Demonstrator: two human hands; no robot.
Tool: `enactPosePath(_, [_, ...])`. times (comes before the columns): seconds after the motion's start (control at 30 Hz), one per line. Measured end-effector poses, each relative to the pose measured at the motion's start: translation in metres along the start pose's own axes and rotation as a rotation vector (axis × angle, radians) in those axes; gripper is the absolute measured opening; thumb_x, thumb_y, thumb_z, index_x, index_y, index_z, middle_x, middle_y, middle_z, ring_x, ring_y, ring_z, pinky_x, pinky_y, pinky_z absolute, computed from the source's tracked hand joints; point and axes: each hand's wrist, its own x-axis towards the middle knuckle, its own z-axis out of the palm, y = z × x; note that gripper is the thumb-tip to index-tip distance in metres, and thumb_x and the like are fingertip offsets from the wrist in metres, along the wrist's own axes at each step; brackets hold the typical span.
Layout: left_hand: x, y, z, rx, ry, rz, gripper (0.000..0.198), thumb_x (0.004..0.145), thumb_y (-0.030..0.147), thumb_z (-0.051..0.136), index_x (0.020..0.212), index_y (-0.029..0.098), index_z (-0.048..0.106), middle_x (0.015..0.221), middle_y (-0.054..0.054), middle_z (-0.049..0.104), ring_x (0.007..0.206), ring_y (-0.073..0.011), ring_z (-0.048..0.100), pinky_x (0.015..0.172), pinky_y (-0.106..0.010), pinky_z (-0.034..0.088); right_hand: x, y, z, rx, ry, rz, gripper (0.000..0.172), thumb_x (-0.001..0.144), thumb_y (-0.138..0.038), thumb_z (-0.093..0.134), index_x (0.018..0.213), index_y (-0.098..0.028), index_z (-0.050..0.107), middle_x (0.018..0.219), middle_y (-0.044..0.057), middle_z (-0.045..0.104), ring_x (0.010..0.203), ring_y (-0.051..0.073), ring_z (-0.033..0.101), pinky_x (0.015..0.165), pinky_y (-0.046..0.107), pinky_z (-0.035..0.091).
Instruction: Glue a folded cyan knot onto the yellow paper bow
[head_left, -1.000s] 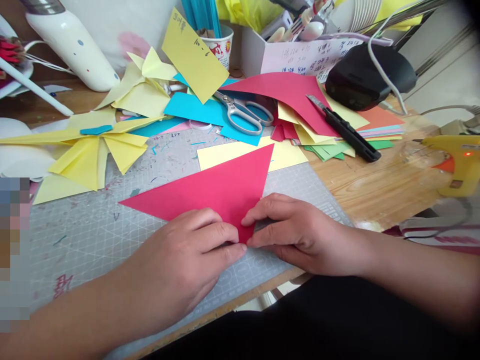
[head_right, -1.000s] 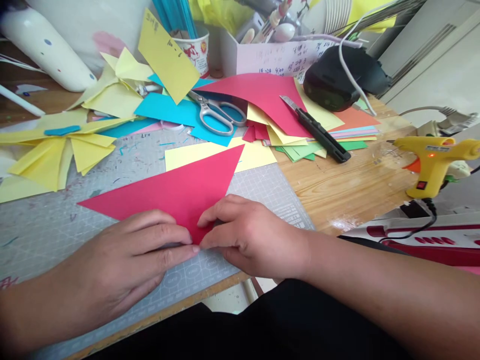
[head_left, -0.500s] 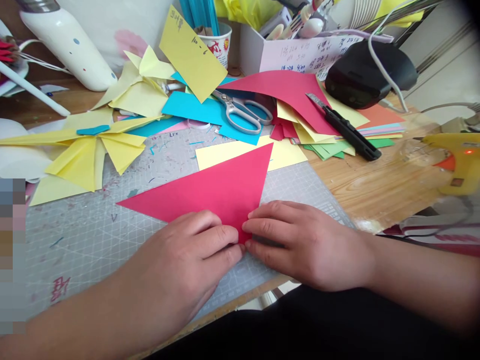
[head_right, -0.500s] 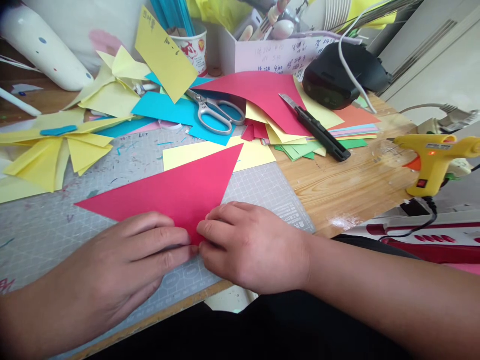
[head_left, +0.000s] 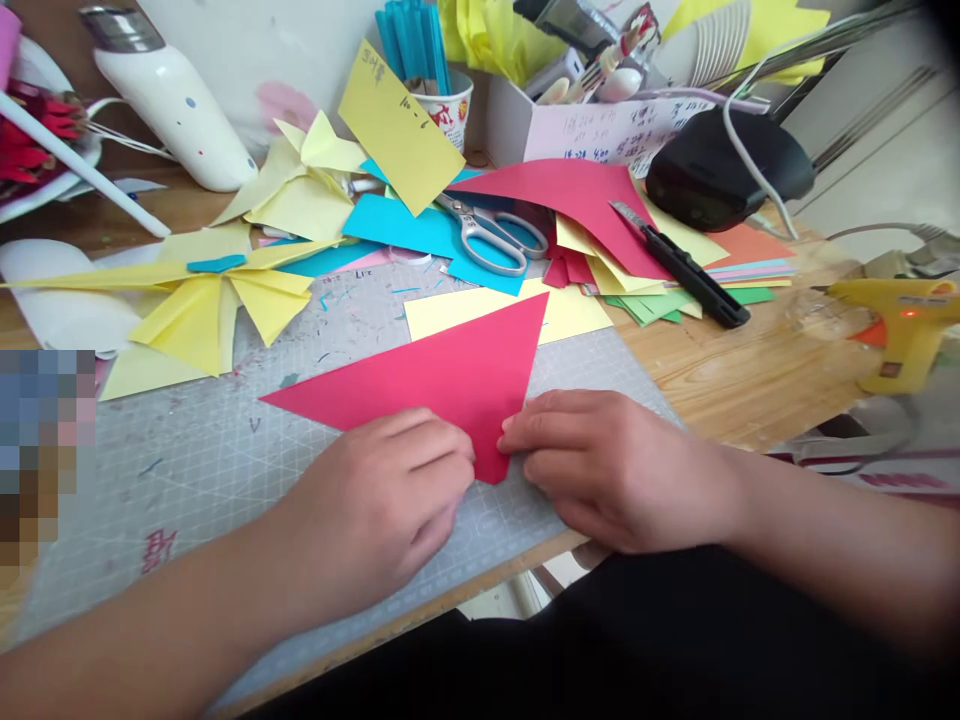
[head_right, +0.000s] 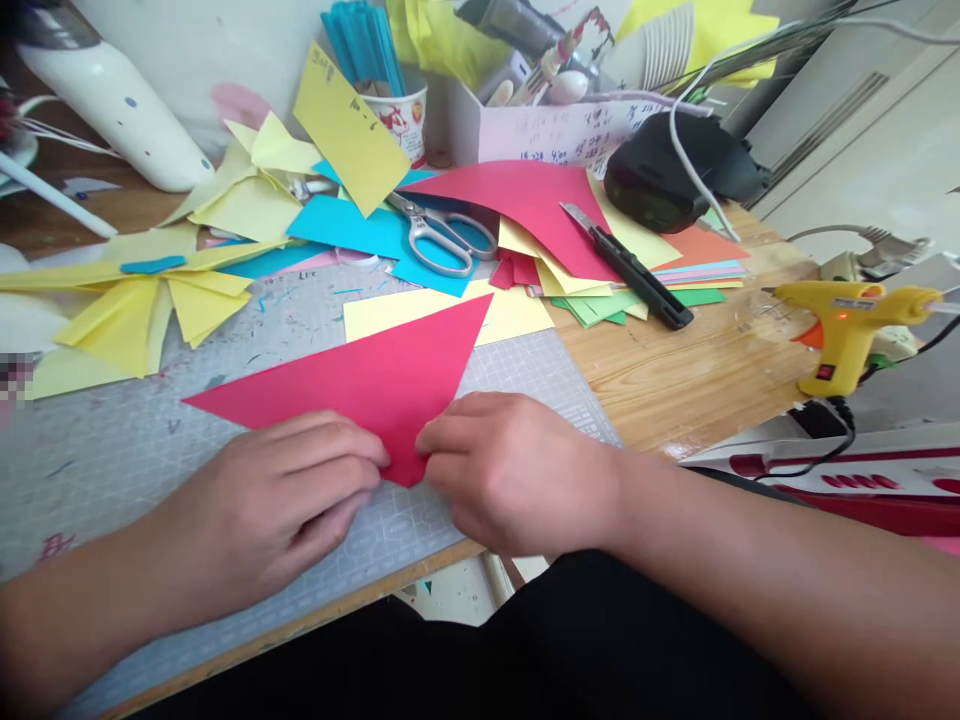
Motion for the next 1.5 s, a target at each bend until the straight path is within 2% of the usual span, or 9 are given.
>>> enactPosePath(0.17, [0.002, -0.005, 0.004, 0.087, 0.001, -0.037, 0.008, 0.088, 0.019, 0.055, 0.084, 0.015, 0.060, 0.089, -0.006, 0.061, 0.079, -0.0190, 0.052, 0.067, -0.033, 0.045, 0.008, 0.002, 0.006, 0.019, 0.021, 0.042, 0.018, 0.092, -0.025, 0.050, 0.089, -0.015, 0.065, 0.091, 0.009, 0.065, 0.088, 0.019, 0.056, 0.080, 0.034, 0.045])
enactPosePath(0.3, [0.002, -0.006, 0.001, 0.087, 0.043, -0.039, 0.009, 0.088, 0.017, 0.055, 0.081, 0.015, 0.060, 0.083, -0.005, 0.060, 0.075, -0.0177, 0.051, 0.066, -0.032, 0.045, 0.014, -0.002, 0.016, -0.058, 0.033, 0.041, 0.024, 0.094, -0.022, 0.045, 0.083, -0.017, 0.066, 0.087, 0.007, 0.063, 0.083, 0.018, 0.052, 0.079, 0.033, 0.041])
enactPosePath(0.5, [-0.009, 0.011, -0.008, 0.029, 0.432, 0.041, 0.010, 0.083, 0.007, 0.056, 0.084, 0.018, 0.057, 0.080, -0.004, 0.061, 0.074, -0.0155, 0.055, 0.066, -0.030, 0.047, 0.018, -0.007, 0.013, 0.005, -0.001, 0.164, 0.015, 0.091, -0.018, 0.049, 0.079, -0.016, 0.057, 0.083, 0.005, 0.058, 0.077, 0.016, 0.047, 0.075, 0.033, 0.039])
enactPosePath(0.57, [-0.012, 0.017, -0.009, 0.040, 0.500, 0.090, 0.011, 0.082, 0.007, 0.056, 0.079, 0.018, 0.055, 0.074, -0.002, 0.059, 0.067, -0.0139, 0.054, 0.062, -0.029, 0.047, 0.020, -0.008, 0.004, 0.186, 0.075, 0.243, 0.013, 0.090, -0.016, 0.049, 0.077, -0.017, 0.053, 0.082, 0.004, 0.057, 0.076, 0.015, 0.048, 0.074, 0.032, 0.040])
enactPosePath(0.67, [-0.013, 0.021, -0.009, 0.067, 0.557, 0.099, 0.013, 0.081, 0.011, 0.060, 0.077, 0.019, 0.051, 0.069, 0.000, 0.056, 0.062, -0.0127, 0.052, 0.058, -0.028, 0.048, 0.028, -0.013, -0.007, 0.667, 0.368, 0.364, 0.012, 0.091, -0.022, 0.049, 0.080, -0.018, 0.049, 0.076, 0.000, 0.051, 0.069, 0.012, 0.045, 0.066, 0.026, 0.040])
enactPosePath(0.8, [-0.003, 0.019, -0.011, 0.175, 0.762, 0.029, 0.034, 0.075, 0.024, 0.073, 0.101, 0.016, 0.051, 0.096, -0.009, 0.057, 0.089, -0.0228, 0.058, 0.075, -0.040, 0.054, 0.044, -0.027, -0.006, 1.232, 0.719, 0.319, 0.023, 0.086, -0.040, 0.060, 0.084, -0.019, 0.050, 0.078, -0.001, 0.050, 0.073, 0.011, 0.049, 0.070, 0.025, 0.043])
enactPosePath(0.97, [0.008, 0.020, -0.022, 0.437, 0.939, 0.004, 0.043, 0.071, 0.011, 0.075, 0.106, 0.020, 0.051, 0.109, -0.011, 0.053, 0.104, -0.0280, 0.055, 0.087, -0.050, 0.051, 0.063, -0.046, -0.002, 1.668, 0.766, 0.287, 0.029, 0.078, -0.040, 0.070, 0.082, -0.021, 0.049, 0.080, -0.001, 0.051, 0.077, 0.013, 0.055, 0.073, 0.026, 0.045])
enactPosePath(1.2, [0.010, 0.024, -0.041, 0.475, 0.832, 0.110, 0.040, 0.076, 0.004, 0.068, 0.112, 0.018, 0.055, 0.114, -0.011, 0.062, 0.112, -0.0279, 0.058, 0.092, -0.049, 0.053, 0.067, -0.057, -0.012, 1.708, 0.853, 0.301, 0.032, 0.068, -0.040, 0.077, 0.075, -0.020, 0.052, 0.076, -0.001, 0.047, 0.071, 0.013, 0.045, 0.072, 0.028, 0.046])
enactPosePath(1.5, [0.035, 0.034, -0.041, 0.463, 0.795, 0.197, 0.025, 0.083, 0.005, 0.061, 0.105, 0.016, 0.061, 0.096, -0.007, 0.071, 0.090, -0.0186, 0.068, 0.081, -0.035, 0.059, 0.048, -0.044, -0.022, 1.672, 0.886, 0.329, 0.030, 0.067, -0.038, 0.078, 0.071, -0.018, 0.055, 0.070, -0.002, 0.053, 0.068, 0.011, 0.050, 0.071, 0.028, 0.046])
